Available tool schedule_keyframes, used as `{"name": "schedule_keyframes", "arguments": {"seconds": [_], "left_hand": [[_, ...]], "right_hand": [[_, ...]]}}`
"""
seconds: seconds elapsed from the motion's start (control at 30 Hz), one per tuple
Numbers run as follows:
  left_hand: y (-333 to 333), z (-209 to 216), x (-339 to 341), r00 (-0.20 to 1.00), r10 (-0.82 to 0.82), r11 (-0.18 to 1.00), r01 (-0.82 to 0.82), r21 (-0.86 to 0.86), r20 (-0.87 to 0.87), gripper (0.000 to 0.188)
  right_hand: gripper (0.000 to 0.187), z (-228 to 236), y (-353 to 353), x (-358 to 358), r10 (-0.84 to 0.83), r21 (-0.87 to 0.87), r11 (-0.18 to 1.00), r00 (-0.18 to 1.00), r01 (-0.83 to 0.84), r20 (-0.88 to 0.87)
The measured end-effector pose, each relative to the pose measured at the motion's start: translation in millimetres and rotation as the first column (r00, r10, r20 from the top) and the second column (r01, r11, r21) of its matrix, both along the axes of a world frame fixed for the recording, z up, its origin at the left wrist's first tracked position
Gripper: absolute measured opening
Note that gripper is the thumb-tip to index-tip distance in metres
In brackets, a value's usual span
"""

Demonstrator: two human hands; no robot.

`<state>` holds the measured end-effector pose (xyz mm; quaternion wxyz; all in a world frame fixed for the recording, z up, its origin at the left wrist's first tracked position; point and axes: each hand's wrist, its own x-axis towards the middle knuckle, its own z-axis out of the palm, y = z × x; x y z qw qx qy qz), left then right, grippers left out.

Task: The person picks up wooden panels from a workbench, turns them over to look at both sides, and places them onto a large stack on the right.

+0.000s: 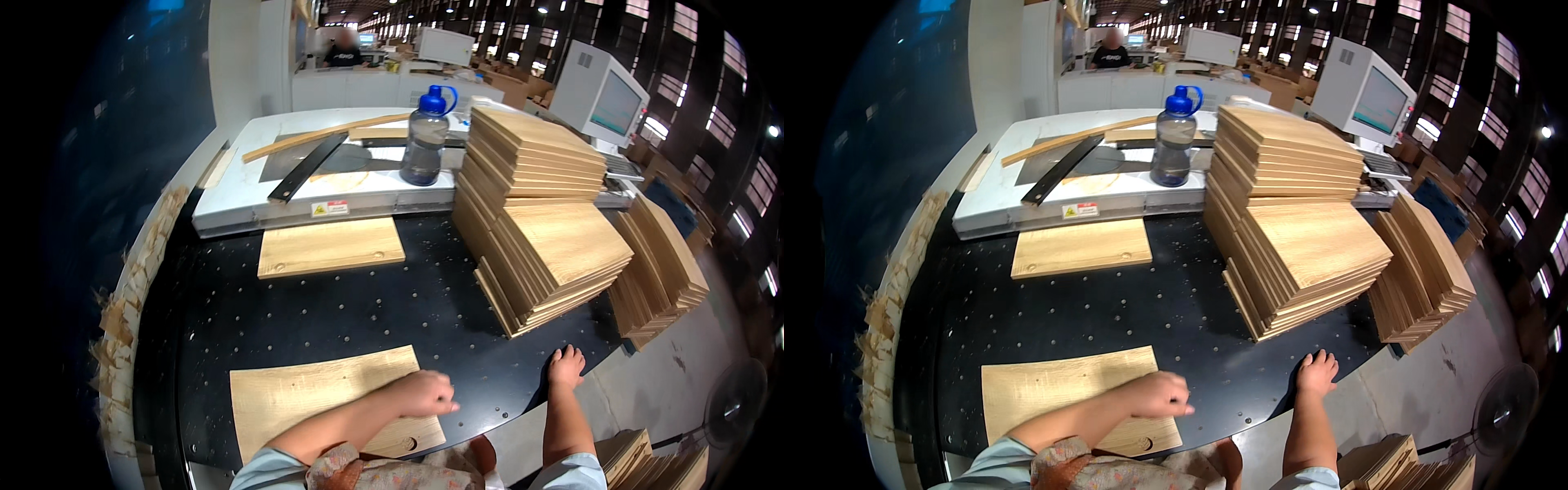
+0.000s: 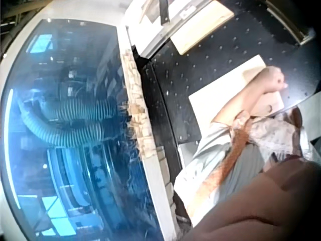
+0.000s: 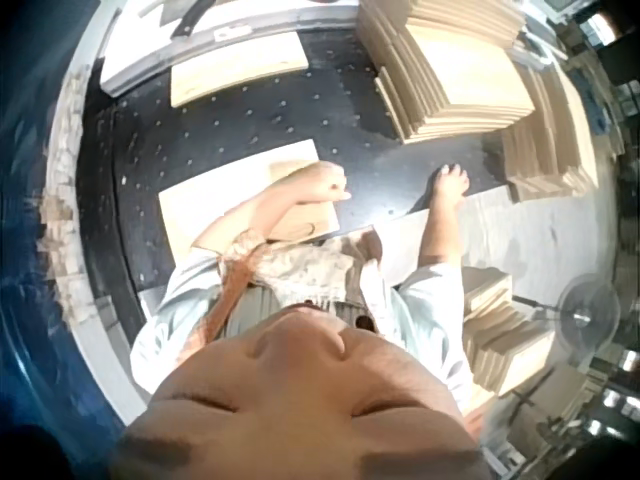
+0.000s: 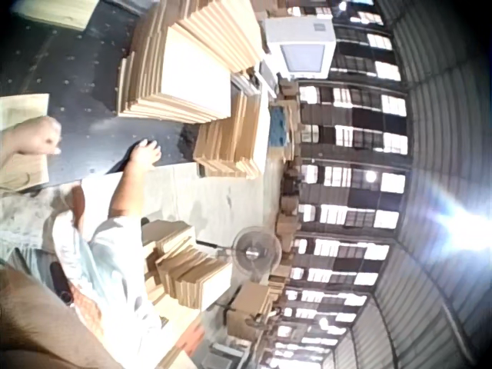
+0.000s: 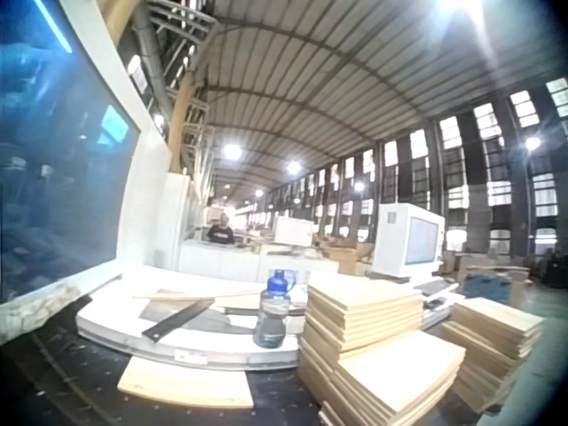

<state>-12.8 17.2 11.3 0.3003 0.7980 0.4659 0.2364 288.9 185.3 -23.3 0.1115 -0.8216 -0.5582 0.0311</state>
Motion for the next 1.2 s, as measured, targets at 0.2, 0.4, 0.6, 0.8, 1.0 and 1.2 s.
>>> {"name": "schedule_keyframes", "arguments": {"seconds": [0.2,0.4,0.6,0.8,1.0,1.2], "left_hand": [[27.6,23.2,-117.4,0.849,0.527,0.800,-0.492,0.342,-0.012,0.024],[-17.7,-6.9,-268.3,0.152,0.875,0.329,-0.883,0.334,-0.460,0.059],[-26.6,-11.9,-281.4,0.200,0.795,0.435,-0.846,0.309,-0.573,0.051],[-10.4,-8.9,-280.0,0.172,0.818,0.423,-0.826,0.373,-0.549,0.046],[-9.6,-19.9,-275.2,0.213,0.863,0.424,-0.797,0.429,-0.458,0.024],[-28.2,-30.5,-266.2,0.431,0.830,0.557,-0.665,0.498,-0.354,0.014]], "right_hand": [[0.047,-9.0,2.5,9.5,-0.006,-0.009,1.000,1.000,0.006,0.027],[0.047,-1.9,1.2,4.3,0.003,-0.006,1.000,1.000,-0.003,-0.021],[0.045,-6.4,2.5,6.1,-0.010,0.009,1.000,1.000,0.010,-0.006],[0.047,0.8,0.2,3.8,-0.012,0.000,1.000,1.000,0.012,-0.026],[0.048,4.1,-3.9,1.7,0.009,0.010,1.000,0.999,-0.009,-0.043],[0.048,3.9,-3.9,3.6,0.019,0.031,0.999,0.999,-0.018,-0.045]]}}
